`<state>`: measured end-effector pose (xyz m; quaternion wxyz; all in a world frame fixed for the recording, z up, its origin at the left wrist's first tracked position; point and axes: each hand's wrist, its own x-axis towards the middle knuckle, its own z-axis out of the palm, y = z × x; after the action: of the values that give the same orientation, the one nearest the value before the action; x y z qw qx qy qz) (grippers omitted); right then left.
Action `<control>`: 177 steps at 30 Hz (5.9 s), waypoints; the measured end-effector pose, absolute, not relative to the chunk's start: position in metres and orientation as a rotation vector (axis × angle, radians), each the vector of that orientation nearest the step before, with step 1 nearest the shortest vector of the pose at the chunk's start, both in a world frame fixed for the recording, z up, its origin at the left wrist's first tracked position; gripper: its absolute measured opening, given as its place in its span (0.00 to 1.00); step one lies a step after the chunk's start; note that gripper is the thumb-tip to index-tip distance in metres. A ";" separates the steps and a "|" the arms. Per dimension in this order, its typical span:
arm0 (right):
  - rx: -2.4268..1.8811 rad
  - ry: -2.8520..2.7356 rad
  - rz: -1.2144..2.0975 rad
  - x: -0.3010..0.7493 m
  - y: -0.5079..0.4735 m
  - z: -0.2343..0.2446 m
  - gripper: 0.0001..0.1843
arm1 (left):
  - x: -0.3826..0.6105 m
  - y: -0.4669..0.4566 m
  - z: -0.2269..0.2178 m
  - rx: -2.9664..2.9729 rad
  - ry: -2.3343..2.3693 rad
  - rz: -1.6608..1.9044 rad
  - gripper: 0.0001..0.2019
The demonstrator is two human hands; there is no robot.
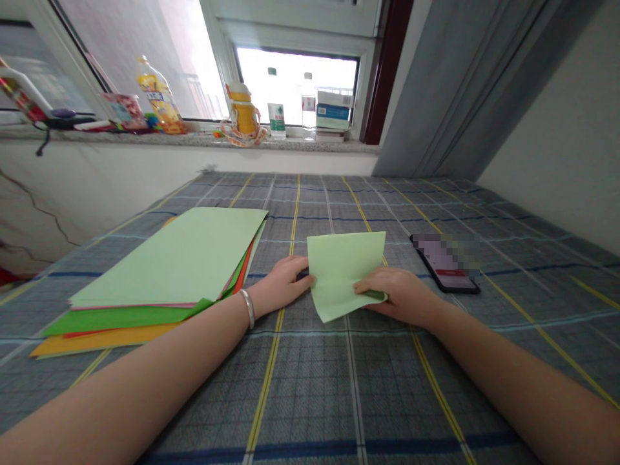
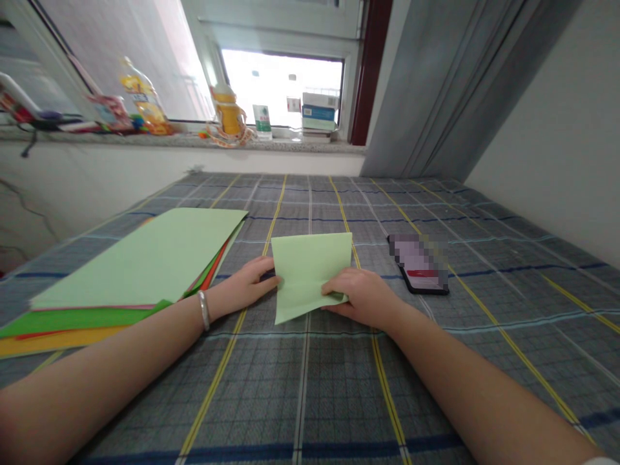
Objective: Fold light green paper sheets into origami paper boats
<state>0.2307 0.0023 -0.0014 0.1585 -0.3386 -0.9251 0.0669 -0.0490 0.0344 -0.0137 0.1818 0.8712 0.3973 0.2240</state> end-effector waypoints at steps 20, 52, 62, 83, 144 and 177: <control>-1.364 -2.114 0.194 0.215 -0.006 -0.001 0.09 | -0.029 -0.004 0.003 2.389 1.066 0.956 0.16; -0.988 -1.922 -0.073 0.211 -0.009 0.005 0.04 | -0.019 -0.011 0.004 2.275 1.058 1.022 0.12; -1.112 -1.818 0.201 0.217 0.000 -0.005 0.06 | -0.022 -0.007 0.000 2.176 1.168 1.089 0.14; -0.967 -1.924 0.052 0.215 -0.009 0.008 0.03 | -0.010 -0.023 0.013 2.205 1.043 1.158 0.13; -1.509 -2.149 0.322 0.214 0.027 -0.011 0.06 | -0.023 0.032 -0.016 2.668 1.356 0.610 0.12; -1.121 -2.512 0.272 0.225 0.038 -0.011 0.07 | -0.020 0.031 -0.001 3.263 0.864 0.075 0.18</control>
<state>0.2247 0.0376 -0.0112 0.1875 -0.3983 -0.8927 0.0965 -0.0202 0.0310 -0.0008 -0.1173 0.9597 0.2542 0.0221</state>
